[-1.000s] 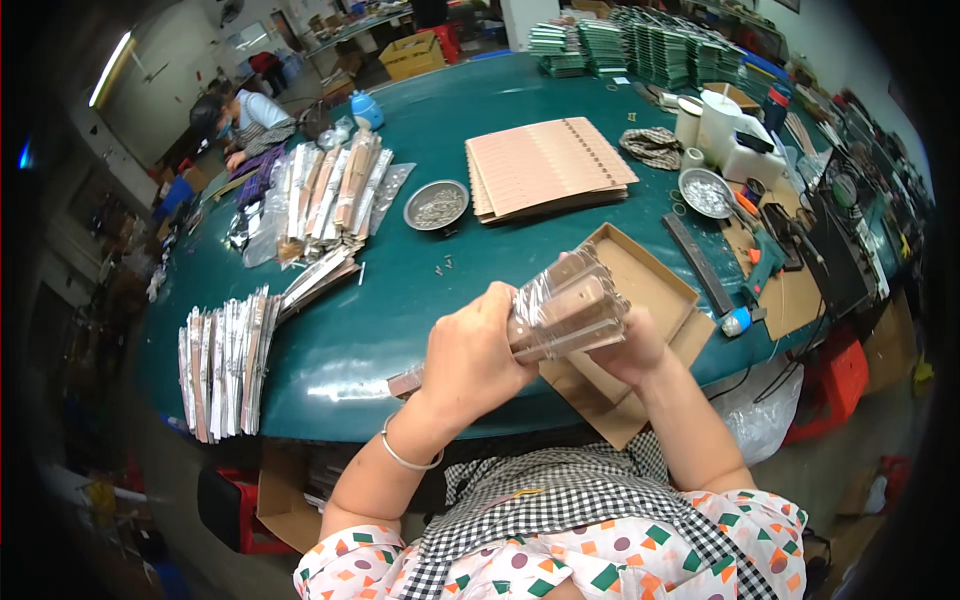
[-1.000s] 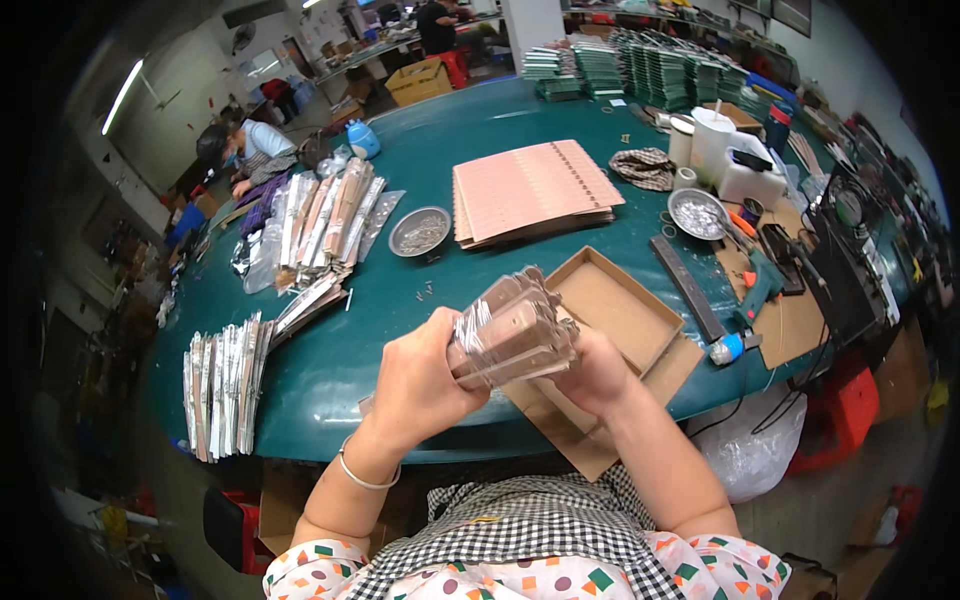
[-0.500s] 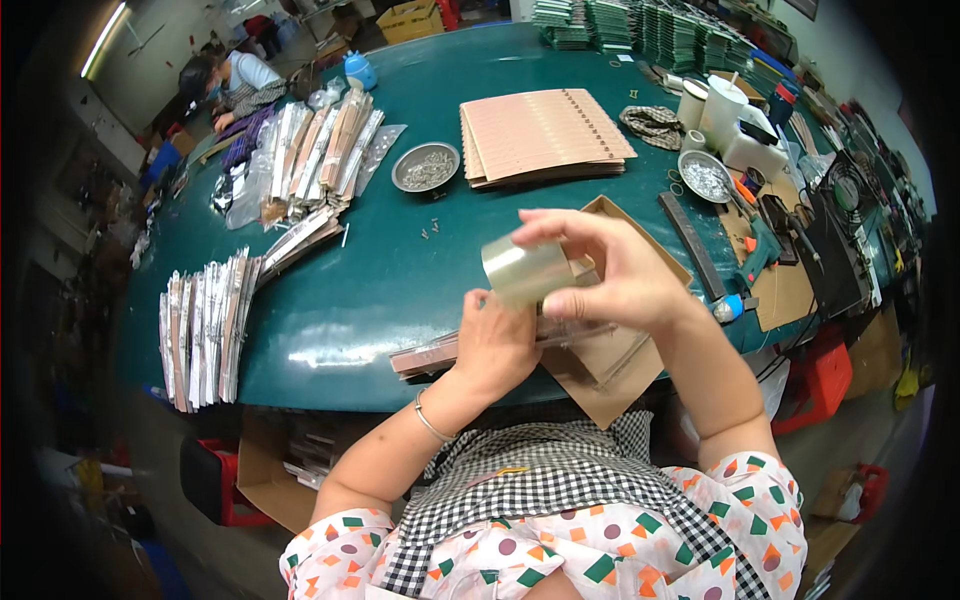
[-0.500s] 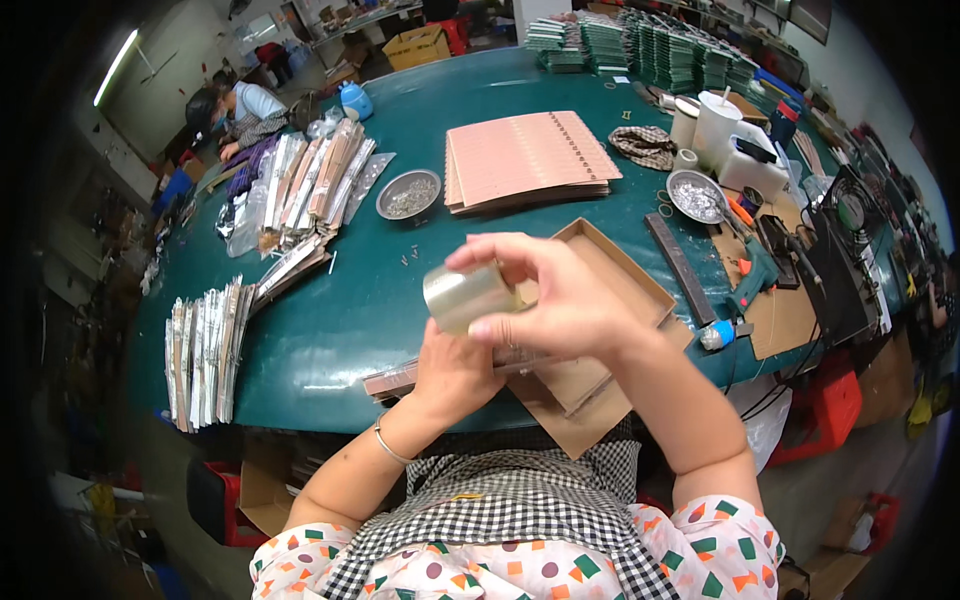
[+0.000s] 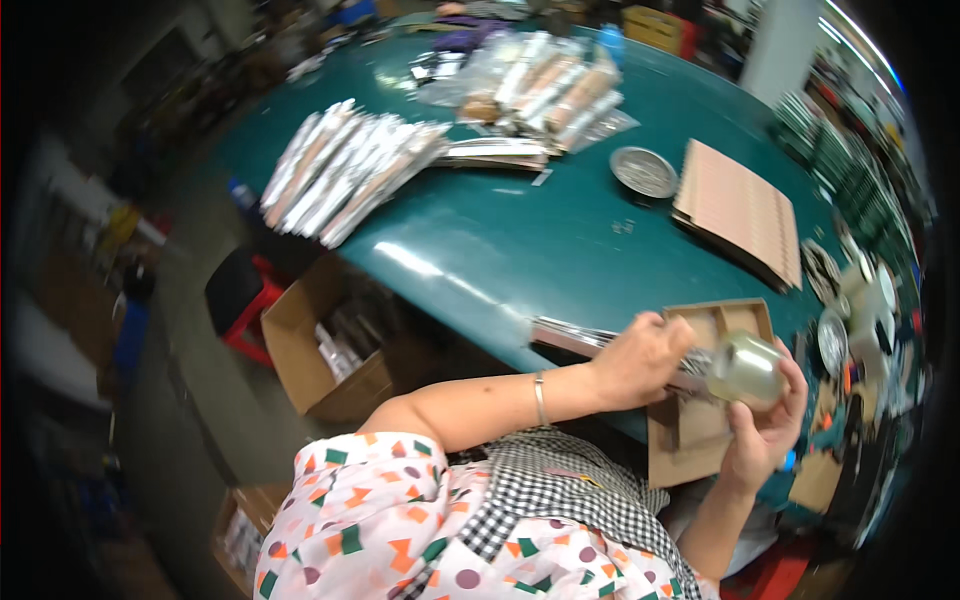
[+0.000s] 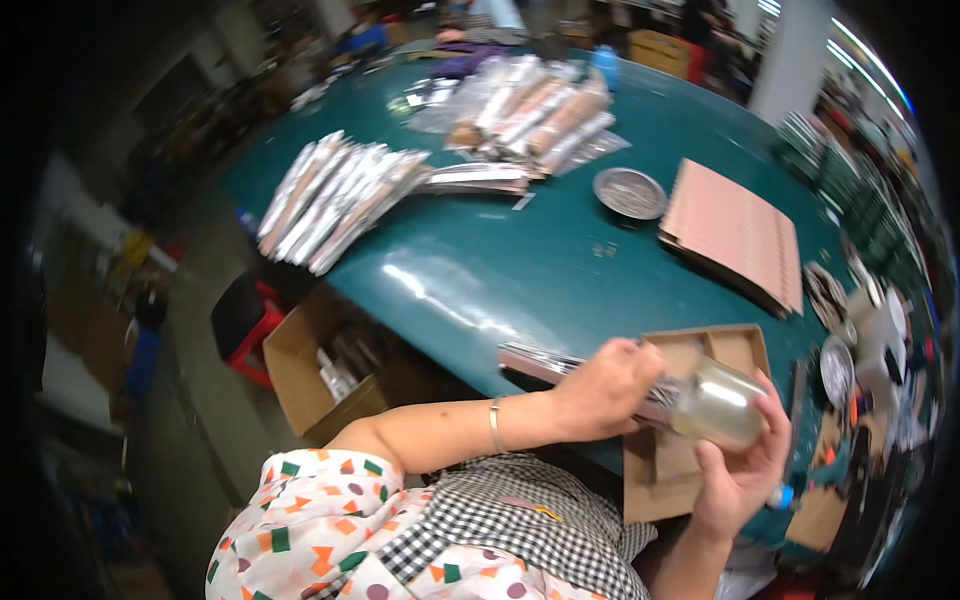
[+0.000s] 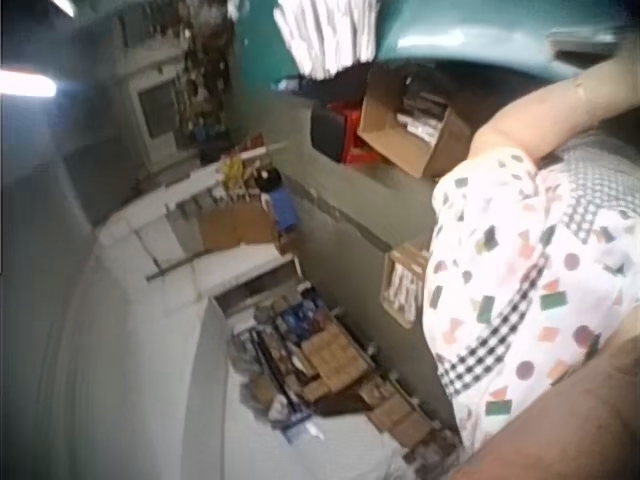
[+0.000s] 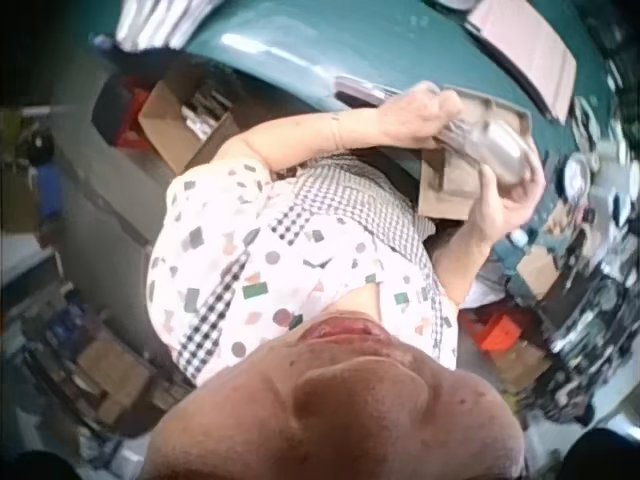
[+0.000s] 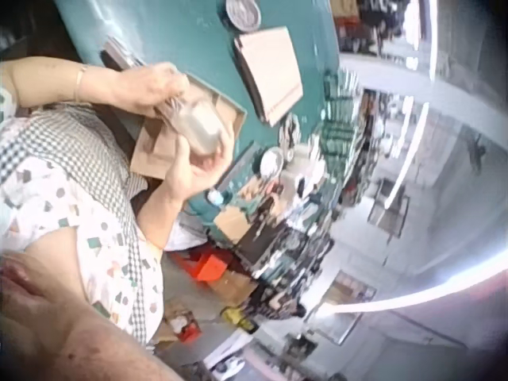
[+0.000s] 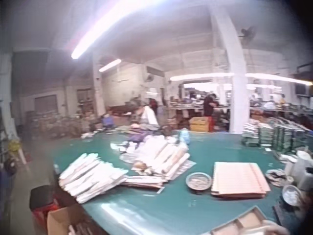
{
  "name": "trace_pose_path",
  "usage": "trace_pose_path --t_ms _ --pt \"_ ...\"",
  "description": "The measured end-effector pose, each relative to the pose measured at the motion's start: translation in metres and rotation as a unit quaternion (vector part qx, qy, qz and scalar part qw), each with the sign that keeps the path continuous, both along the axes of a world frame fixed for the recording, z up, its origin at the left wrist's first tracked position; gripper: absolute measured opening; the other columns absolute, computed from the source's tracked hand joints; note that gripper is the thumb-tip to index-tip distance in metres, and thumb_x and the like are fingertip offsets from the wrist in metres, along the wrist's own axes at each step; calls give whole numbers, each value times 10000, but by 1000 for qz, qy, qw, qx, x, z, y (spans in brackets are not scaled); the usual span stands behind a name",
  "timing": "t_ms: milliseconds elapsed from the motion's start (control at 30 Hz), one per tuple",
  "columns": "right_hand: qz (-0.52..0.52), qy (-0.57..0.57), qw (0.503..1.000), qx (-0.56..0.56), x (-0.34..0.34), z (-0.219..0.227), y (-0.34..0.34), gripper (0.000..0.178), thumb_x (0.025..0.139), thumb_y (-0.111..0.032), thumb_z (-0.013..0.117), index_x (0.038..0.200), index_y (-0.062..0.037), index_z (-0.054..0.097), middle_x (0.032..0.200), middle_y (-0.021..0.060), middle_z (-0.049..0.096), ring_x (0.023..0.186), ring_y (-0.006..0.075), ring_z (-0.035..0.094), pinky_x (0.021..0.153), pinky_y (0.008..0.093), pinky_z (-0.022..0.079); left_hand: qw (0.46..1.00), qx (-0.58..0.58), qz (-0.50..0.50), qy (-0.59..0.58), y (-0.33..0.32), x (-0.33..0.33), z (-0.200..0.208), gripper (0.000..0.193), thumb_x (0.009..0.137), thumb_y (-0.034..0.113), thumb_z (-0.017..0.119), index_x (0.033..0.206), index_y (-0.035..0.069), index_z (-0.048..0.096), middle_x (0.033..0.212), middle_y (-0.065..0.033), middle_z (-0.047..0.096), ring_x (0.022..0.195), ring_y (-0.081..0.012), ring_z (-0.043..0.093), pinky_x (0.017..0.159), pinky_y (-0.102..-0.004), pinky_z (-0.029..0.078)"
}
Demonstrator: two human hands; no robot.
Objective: The person unwraps bundles of LED light strips, solders an LED strip using a soldering tool, and bundles LED strips together by wrapping them with tape by hand.
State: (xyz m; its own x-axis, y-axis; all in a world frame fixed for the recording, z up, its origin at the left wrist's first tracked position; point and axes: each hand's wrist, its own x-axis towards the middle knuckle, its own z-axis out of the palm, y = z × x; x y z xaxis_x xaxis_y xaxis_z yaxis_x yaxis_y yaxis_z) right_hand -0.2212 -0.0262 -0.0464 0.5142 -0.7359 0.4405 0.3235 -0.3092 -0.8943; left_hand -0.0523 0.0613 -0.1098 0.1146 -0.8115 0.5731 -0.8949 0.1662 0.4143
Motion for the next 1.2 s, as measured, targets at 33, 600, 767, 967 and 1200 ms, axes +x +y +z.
trace_pose_path --t_ms 33,600,767,967,1200 --pt "21 1 1000 -8 -2 -1 -1 685 678 -160 812 1255 -34 465 1392 226 399 1227 303 490 994 408 433 1000 14 -3 13 0 0 -2 690 595 132 798 1148 -14 413 954 -147 591 924 -340 616 888 -438 417" --pt "-57 145 981 -117 14 -45 29 863 697 84 729 1450 -25 322 1307 147 490 1189 269 516 987 376 458 963 -13 122 240 0 33 62 703 495 148 773 1106 -53 489 741 -212 646 709 -408 652 664 -449 538" --pt "77 -6 978 195 54 -47 15 754 747 -106 752 1397 -23 378 1304 105 442 1218 227 441 1056 370 352 956 62 151 243 10 41 69 811 566 234 811 1274 45 462 870 -193 684 784 -322 698 709 -385 551" --pt "137 134 965 179 47 -17 -1 473 762 -95 801 1188 -12 614 1214 89 589 1071 165 569 918 317 474 932 99 68 343 20 39 66 844 561 185 828 1298 35 445 933 -174 679 846 -295 685 771 -359 529" --pt "75 153 974 -152 32 1 0 386 808 -203 767 1176 -140 670 1316 116 557 1227 313 517 1054 375 385 918 78 -160 354 12 41 90 846 627 275 902 1326 73 470 1170 -142 621 1103 -285 604 990 -339 448"
